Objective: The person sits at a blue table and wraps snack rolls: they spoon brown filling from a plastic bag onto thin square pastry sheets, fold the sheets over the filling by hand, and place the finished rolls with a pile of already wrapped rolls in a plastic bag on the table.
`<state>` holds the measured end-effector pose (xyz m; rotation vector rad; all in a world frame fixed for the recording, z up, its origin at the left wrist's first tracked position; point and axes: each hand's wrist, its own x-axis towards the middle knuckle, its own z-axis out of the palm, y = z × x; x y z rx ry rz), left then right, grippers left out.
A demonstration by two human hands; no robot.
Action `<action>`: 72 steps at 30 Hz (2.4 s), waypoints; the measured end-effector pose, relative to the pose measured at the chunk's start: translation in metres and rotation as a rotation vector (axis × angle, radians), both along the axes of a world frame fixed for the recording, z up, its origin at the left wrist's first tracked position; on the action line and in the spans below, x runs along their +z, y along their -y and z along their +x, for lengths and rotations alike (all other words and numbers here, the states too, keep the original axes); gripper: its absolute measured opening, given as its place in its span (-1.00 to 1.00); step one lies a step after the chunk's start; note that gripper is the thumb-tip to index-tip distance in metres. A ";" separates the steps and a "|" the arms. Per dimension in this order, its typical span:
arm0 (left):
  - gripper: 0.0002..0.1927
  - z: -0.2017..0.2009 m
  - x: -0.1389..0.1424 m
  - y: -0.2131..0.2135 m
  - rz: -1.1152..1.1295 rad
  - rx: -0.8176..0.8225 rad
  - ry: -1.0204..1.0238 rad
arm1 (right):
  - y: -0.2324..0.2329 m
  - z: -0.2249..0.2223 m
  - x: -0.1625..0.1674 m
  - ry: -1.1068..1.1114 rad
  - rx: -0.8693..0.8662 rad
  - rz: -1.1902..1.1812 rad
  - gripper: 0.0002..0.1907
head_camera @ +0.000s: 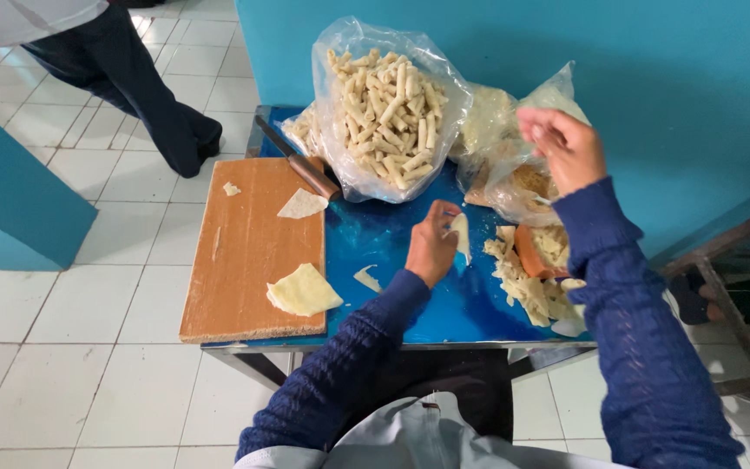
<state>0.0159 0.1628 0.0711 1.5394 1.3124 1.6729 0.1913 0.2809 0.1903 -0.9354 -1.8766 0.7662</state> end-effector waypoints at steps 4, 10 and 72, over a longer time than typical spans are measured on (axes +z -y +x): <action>-0.56 0.013 -0.005 0.006 -0.084 -0.189 0.267 | 0.007 0.036 -0.024 0.097 -0.059 0.022 -0.75; -0.53 -0.018 -0.044 0.056 -0.103 0.006 -0.018 | 0.006 0.062 -0.058 0.713 -0.412 0.464 -0.80; -0.40 -0.029 -0.029 0.118 -0.162 0.166 -0.307 | -0.004 0.059 -0.052 0.862 -0.274 0.586 -0.84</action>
